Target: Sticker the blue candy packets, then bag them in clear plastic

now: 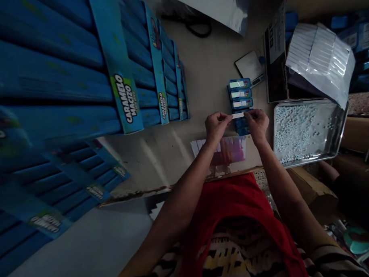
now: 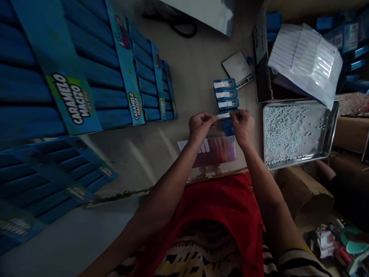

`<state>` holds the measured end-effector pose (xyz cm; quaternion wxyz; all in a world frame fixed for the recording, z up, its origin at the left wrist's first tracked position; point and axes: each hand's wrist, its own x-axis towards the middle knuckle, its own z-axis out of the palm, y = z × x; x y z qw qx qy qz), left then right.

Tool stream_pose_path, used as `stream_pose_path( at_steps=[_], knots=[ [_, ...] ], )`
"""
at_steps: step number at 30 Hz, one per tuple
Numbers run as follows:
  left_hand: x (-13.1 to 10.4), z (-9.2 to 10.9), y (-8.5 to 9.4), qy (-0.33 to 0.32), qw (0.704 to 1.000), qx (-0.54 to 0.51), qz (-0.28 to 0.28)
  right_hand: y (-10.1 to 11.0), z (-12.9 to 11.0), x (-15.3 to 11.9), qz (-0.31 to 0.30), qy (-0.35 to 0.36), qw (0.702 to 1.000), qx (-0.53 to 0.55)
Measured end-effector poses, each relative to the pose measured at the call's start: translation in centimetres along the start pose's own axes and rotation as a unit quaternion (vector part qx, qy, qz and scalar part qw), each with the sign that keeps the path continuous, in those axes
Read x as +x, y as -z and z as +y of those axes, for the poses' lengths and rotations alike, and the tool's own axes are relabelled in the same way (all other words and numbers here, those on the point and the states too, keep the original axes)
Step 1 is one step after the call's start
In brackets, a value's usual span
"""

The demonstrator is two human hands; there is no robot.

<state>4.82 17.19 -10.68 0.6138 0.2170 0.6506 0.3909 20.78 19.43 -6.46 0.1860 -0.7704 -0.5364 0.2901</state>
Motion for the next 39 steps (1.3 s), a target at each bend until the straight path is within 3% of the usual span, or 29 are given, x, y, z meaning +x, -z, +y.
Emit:
stream_pose_path(
  at_steps=[7,10,13,16,18,20,22,25,26,28,30,34,39],
  knots=[
    [0.8,-1.0,0.0,-0.010,0.999,0.021,0.025,-0.2,0.2,0.2,-0.005,-0.021,1.000,-0.001],
    [1.5,-2.0,-1.0,0.051,0.998,-0.039,0.010,-0.5,1.1,0.8,0.033,-0.057,0.998,0.016],
    [2.3,-2.8,-2.4,0.156,0.982,-0.107,0.002,-1.1,2.1,1.9,0.016,-0.149,0.977,0.150],
    [2.8,-2.8,-2.2,0.164,0.982,-0.092,0.020,-1.2,2.9,3.2,-0.059,-0.192,0.936,0.289],
    [2.9,-2.4,0.0,0.083,0.996,0.002,0.022,-0.7,3.4,3.6,-0.089,-0.168,0.931,0.312],
    [2.6,-2.0,3.5,-0.030,0.986,0.162,-0.014,0.3,4.1,3.0,-0.097,-0.142,0.937,0.304],
    [1.9,-1.9,7.4,-0.115,0.939,0.313,-0.088,1.5,4.7,0.8,-0.045,-0.110,0.953,0.277],
    [0.8,-2.9,11.1,-0.139,0.864,0.446,-0.191,2.1,5.4,-4.7,0.086,-0.011,0.981,0.172],
    [0.5,-3.5,11.6,-0.125,0.849,0.469,-0.208,1.7,5.4,-6.8,0.083,0.029,0.988,0.125],
    [-0.1,-4.6,11.5,-0.090,0.836,0.490,-0.228,0.2,5.1,-10.3,-0.006,0.121,0.992,0.030],
    [-0.4,-5.3,10.9,-0.080,0.835,0.491,-0.236,-1.8,4.6,-12.4,-0.083,0.189,0.976,-0.064],
    [-0.8,-5.5,10.7,-0.097,0.844,0.471,-0.238,-5.4,3.5,-12.6,-0.127,0.222,0.945,-0.205],
    [-1.3,-5.8,11.5,-0.072,0.878,0.408,-0.240,-6.5,3.2,-12.1,-0.180,0.256,0.912,-0.264]
  ],
)
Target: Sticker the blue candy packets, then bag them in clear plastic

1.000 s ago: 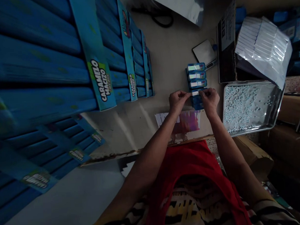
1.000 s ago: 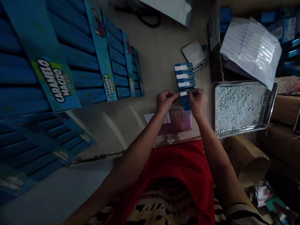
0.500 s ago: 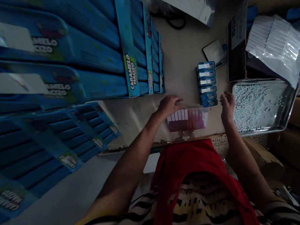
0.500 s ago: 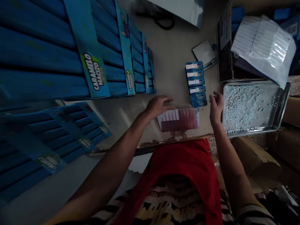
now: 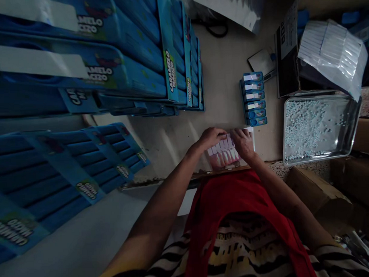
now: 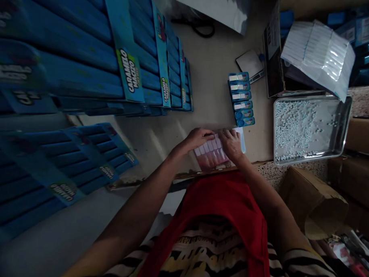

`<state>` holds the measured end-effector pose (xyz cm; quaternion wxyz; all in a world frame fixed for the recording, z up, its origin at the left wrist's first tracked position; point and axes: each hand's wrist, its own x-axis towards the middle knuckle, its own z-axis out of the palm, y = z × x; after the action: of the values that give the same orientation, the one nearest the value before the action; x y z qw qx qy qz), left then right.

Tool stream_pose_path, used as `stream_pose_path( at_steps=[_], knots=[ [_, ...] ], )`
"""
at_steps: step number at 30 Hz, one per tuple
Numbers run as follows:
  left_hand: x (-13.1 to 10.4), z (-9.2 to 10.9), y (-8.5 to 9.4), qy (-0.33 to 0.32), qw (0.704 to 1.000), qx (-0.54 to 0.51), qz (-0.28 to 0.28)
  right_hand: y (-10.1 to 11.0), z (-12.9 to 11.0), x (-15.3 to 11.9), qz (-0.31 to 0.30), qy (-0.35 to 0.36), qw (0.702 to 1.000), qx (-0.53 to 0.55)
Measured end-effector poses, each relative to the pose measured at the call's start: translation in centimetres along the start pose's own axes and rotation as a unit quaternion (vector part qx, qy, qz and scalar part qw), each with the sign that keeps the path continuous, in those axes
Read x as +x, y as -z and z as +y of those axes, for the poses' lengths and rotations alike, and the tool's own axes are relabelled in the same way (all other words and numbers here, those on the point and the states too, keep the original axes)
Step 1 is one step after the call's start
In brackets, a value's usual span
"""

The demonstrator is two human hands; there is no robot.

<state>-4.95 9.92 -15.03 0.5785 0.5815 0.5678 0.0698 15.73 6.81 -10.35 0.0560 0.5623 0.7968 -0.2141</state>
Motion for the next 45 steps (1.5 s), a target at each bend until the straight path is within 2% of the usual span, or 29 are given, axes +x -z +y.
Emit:
stream_pose_path(
  at_steps=[5,9,12,16,18,20,22,23,25,26,28,30,32,34,39,43,45],
  knots=[
    [-0.6,-0.7,-0.7,0.000,0.996,-0.084,-0.023,-1.2,0.2,-2.1,-0.017,0.052,0.998,-0.011],
    [-1.3,-0.9,-0.5,-0.012,0.994,-0.102,-0.044,-1.8,0.4,-3.6,-0.025,0.080,0.996,-0.013],
    [-1.7,-0.8,-0.1,0.003,0.997,-0.058,-0.048,-1.5,0.4,-4.0,-0.018,0.080,0.996,-0.014],
    [-1.3,-0.4,0.2,0.026,0.999,0.028,-0.024,-0.3,0.0,-4.6,-0.007,0.064,0.998,0.002],
    [-0.9,0.0,0.1,0.051,0.996,0.068,-0.010,0.6,-0.3,-5.2,0.009,0.035,0.999,0.036],
    [-0.7,0.5,-0.1,0.067,0.992,0.108,0.024,1.8,-0.6,-5.8,0.045,-0.031,0.994,0.099],
    [-1.0,1.3,-0.5,0.047,0.985,0.136,0.099,3.3,-0.8,-6.2,0.081,-0.123,0.968,0.202],
    [-1.2,1.8,-0.8,0.026,0.980,0.132,0.146,4.2,-0.8,-6.2,0.093,-0.168,0.945,0.266],
    [-2.0,3.0,-1.8,-0.002,0.975,0.060,0.214,5.8,-0.5,-5.9,0.103,-0.232,0.885,0.391],
    [-2.3,3.6,-2.3,-0.002,0.975,-0.015,0.220,6.4,-0.2,-5.6,0.105,-0.252,0.854,0.442],
    [-2.7,4.8,-3.5,0.023,0.962,-0.214,0.167,7.2,0.5,-4.9,0.108,-0.275,0.808,0.510],
    [-2.8,5.8,-4.5,0.045,0.913,-0.395,0.090,7.4,1.3,-4.1,0.109,-0.286,0.782,0.543],
    [-2.5,6.6,-5.3,0.051,0.871,-0.485,0.064,7.2,2.0,-3.5,0.106,-0.292,0.770,0.557],
    [-2.1,7.2,-5.8,0.053,0.858,-0.503,0.092,6.9,2.5,-3.2,0.104,-0.294,0.766,0.562],
    [-0.7,8.6,-5.9,0.063,0.869,-0.463,0.164,7.5,3.7,-1.7,0.139,-0.302,0.775,0.538],
    [1.5,9.9,-4.9,0.057,0.877,-0.439,0.187,8.0,5.3,1.2,0.196,-0.287,0.828,0.441],
    [2.7,10.4,-4.3,0.067,0.879,-0.433,0.191,8.1,6.2,2.8,0.201,-0.288,0.854,0.383]
  ],
)
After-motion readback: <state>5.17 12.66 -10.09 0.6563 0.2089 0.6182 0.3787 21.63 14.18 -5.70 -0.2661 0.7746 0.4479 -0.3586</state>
